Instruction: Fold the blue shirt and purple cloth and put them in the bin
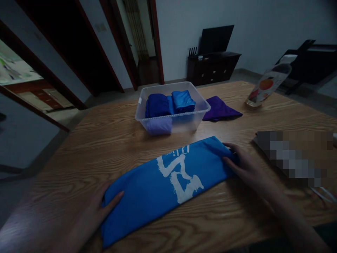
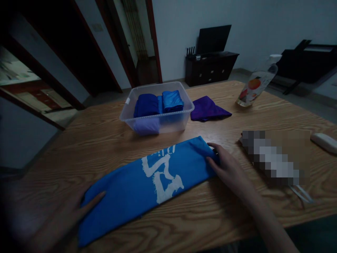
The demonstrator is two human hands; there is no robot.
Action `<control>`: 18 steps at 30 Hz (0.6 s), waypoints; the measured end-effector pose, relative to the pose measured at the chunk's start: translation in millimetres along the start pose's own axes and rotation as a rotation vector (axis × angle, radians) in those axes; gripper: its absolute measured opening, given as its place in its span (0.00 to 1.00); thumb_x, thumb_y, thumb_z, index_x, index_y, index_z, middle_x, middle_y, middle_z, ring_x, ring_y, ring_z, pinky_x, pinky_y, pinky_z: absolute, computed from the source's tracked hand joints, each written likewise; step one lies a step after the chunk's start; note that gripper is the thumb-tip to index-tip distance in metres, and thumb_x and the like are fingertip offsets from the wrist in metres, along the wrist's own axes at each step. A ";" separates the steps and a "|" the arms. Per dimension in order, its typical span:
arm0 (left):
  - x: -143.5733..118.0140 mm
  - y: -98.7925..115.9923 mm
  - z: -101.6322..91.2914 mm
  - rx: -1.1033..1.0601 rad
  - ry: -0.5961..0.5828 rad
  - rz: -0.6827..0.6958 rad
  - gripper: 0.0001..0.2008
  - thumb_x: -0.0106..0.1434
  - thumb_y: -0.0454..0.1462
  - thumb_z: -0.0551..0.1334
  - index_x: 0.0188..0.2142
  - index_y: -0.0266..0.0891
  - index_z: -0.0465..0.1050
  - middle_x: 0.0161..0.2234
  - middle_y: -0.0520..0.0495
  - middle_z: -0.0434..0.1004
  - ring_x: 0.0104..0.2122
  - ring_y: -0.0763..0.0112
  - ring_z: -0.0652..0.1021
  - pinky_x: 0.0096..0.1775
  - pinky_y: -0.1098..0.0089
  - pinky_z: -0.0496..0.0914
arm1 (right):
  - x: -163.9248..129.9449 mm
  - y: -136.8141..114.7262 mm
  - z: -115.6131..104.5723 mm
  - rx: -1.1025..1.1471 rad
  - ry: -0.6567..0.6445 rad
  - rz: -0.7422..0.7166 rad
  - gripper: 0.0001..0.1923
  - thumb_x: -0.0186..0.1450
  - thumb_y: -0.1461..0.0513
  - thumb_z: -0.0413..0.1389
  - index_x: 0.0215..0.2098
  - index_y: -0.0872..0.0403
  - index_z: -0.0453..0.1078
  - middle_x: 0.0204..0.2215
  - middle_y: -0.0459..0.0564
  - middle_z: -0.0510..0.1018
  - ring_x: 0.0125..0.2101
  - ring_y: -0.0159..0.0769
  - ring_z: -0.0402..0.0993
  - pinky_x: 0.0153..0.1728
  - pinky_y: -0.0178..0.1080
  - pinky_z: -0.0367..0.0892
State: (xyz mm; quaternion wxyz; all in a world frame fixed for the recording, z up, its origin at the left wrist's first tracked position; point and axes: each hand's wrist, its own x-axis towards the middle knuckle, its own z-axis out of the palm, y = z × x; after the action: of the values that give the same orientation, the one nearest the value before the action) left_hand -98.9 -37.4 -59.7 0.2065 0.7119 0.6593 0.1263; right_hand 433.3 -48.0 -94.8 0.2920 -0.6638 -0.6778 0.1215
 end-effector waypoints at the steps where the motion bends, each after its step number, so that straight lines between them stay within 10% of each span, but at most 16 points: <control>1: -3.5 0.5 -0.7 -0.031 -0.007 -0.044 0.27 0.66 0.61 0.59 0.47 0.44 0.79 0.46 0.44 0.85 0.46 0.47 0.84 0.52 0.48 0.80 | -0.3 -2.8 -0.9 0.040 0.014 0.015 0.26 0.74 0.48 0.53 0.65 0.51 0.66 0.55 0.60 0.79 0.52 0.53 0.79 0.50 0.52 0.77; 10: -27.8 8.4 10.7 -0.223 0.228 -0.264 0.29 0.62 0.62 0.62 0.53 0.46 0.72 0.51 0.44 0.83 0.54 0.41 0.81 0.55 0.40 0.79 | -5.9 -17.9 1.7 0.356 0.113 0.348 0.36 0.64 0.41 0.64 0.65 0.46 0.69 0.54 0.56 0.78 0.50 0.54 0.80 0.42 0.48 0.81; 18: -49.7 47.1 17.3 -0.807 0.272 -0.512 0.31 0.66 0.54 0.67 0.64 0.45 0.71 0.63 0.41 0.75 0.64 0.48 0.75 0.64 0.47 0.74 | -11.0 -36.5 4.0 0.595 0.154 0.663 0.39 0.53 0.47 0.73 0.61 0.45 0.76 0.55 0.56 0.80 0.50 0.55 0.79 0.32 0.40 0.81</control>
State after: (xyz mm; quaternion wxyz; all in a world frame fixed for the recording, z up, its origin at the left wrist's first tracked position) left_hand -54.3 -91.0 -48.6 0.4019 0.3677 0.7324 0.4085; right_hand 400.3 -61.1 -80.4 0.4649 -0.7393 -0.3404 0.3484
